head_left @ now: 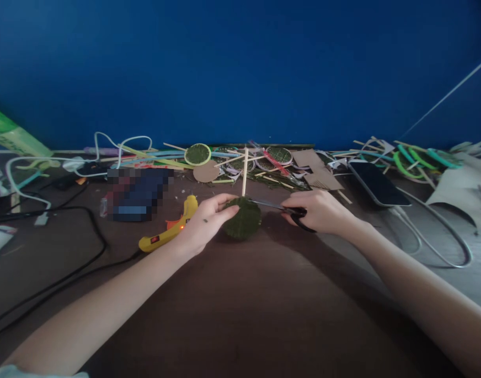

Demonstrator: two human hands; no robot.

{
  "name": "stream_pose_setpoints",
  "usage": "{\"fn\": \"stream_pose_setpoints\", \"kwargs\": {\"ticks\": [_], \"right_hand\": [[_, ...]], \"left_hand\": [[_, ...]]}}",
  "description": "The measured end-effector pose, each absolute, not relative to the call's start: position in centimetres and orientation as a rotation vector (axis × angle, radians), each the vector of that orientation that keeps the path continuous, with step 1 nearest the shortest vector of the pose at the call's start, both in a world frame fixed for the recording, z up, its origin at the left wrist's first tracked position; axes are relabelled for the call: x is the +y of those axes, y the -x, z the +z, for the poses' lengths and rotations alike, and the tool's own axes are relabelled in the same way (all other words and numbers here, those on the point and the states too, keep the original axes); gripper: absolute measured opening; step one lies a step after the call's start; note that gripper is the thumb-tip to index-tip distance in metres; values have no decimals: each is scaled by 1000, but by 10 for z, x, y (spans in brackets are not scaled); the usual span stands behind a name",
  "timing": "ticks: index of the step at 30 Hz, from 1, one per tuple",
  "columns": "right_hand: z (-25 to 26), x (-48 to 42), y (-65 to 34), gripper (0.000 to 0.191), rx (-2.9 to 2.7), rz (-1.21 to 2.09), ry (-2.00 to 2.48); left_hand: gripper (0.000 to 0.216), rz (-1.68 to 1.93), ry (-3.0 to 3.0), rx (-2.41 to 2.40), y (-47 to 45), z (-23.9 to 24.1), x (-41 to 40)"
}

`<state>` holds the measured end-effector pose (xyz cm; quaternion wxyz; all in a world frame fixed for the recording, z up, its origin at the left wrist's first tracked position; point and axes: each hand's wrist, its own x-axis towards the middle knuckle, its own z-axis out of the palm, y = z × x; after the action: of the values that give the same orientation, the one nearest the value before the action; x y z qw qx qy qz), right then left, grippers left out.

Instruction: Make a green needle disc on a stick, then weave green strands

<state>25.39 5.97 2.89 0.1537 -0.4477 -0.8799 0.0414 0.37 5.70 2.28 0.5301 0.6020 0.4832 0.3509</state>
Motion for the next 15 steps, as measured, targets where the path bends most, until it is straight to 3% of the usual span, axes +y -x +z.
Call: {"fn": "stream_pose_setpoints", "kwargs": {"ticks": [15], "right_hand": [[30,58,-257,25,-2631,-264,1357]], "left_hand": [[31,745,-1654,1297,-1,26,57]]}}
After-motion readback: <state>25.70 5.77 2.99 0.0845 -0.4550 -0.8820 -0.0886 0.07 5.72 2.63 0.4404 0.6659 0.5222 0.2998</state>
